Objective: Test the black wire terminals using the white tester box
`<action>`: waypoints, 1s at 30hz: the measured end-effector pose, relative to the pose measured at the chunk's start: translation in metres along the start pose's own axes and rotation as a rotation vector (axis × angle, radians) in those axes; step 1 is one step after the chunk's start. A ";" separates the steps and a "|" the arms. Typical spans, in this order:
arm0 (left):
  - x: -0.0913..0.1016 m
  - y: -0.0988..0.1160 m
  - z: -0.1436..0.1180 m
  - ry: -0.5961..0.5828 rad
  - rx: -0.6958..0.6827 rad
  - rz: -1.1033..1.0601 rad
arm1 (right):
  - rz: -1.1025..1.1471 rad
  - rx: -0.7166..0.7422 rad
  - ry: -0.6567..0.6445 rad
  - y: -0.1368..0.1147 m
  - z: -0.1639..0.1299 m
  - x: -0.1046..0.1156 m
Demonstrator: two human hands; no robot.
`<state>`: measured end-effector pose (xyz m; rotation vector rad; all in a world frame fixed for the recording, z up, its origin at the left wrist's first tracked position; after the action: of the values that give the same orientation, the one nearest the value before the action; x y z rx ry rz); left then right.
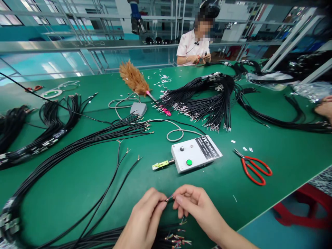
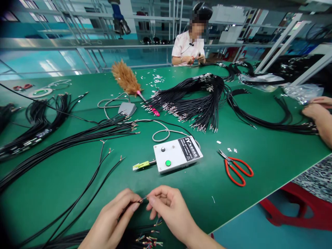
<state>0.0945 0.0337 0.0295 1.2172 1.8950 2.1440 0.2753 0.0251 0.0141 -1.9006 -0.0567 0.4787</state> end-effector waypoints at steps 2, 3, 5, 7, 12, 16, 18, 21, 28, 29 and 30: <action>0.000 0.002 -0.001 0.033 0.014 -0.021 | 0.105 -0.010 -0.024 -0.001 0.005 -0.004; 0.000 0.003 -0.001 0.051 0.024 -0.029 | 0.151 -0.016 -0.031 -0.002 0.006 -0.005; -0.001 0.004 -0.002 0.078 0.041 -0.041 | 0.222 -0.030 -0.037 -0.003 0.008 -0.007; -0.001 0.005 -0.003 0.102 0.051 -0.051 | 0.261 -0.038 -0.041 -0.004 0.008 -0.009; -0.003 0.005 -0.004 0.138 0.057 -0.055 | 0.283 -0.021 -0.059 -0.003 0.007 -0.011; -0.004 0.003 -0.002 0.166 0.070 -0.070 | 0.267 -0.017 -0.045 -0.002 0.007 -0.011; -0.004 0.002 -0.001 0.174 0.083 -0.100 | 0.253 -0.014 -0.030 -0.002 0.008 -0.011; -0.004 0.002 -0.001 0.175 0.119 -0.177 | 0.238 -0.006 -0.003 -0.002 0.009 -0.012; -0.002 0.003 -0.002 0.206 0.221 -0.486 | 0.216 0.026 0.036 0.002 0.015 -0.024; -0.001 0.003 -0.001 0.213 0.237 -0.514 | 0.210 0.031 0.038 0.003 0.016 -0.026; 0.000 0.004 -0.001 0.214 0.253 -0.541 | 0.204 0.034 0.039 0.003 0.017 -0.027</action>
<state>0.0962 0.0321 0.0330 0.4148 2.2973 1.8366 0.2435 0.0320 0.0141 -1.8909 0.1714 0.5758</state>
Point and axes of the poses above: each hand's wrist, its own z-axis towards the middle knuckle, its own x-axis out of the back of the hand, y = z × x, the point moved 1 cm from there along z, towards the middle knuckle, and after that the axes turned 7 degrees about -y, right-handed, at the moved point
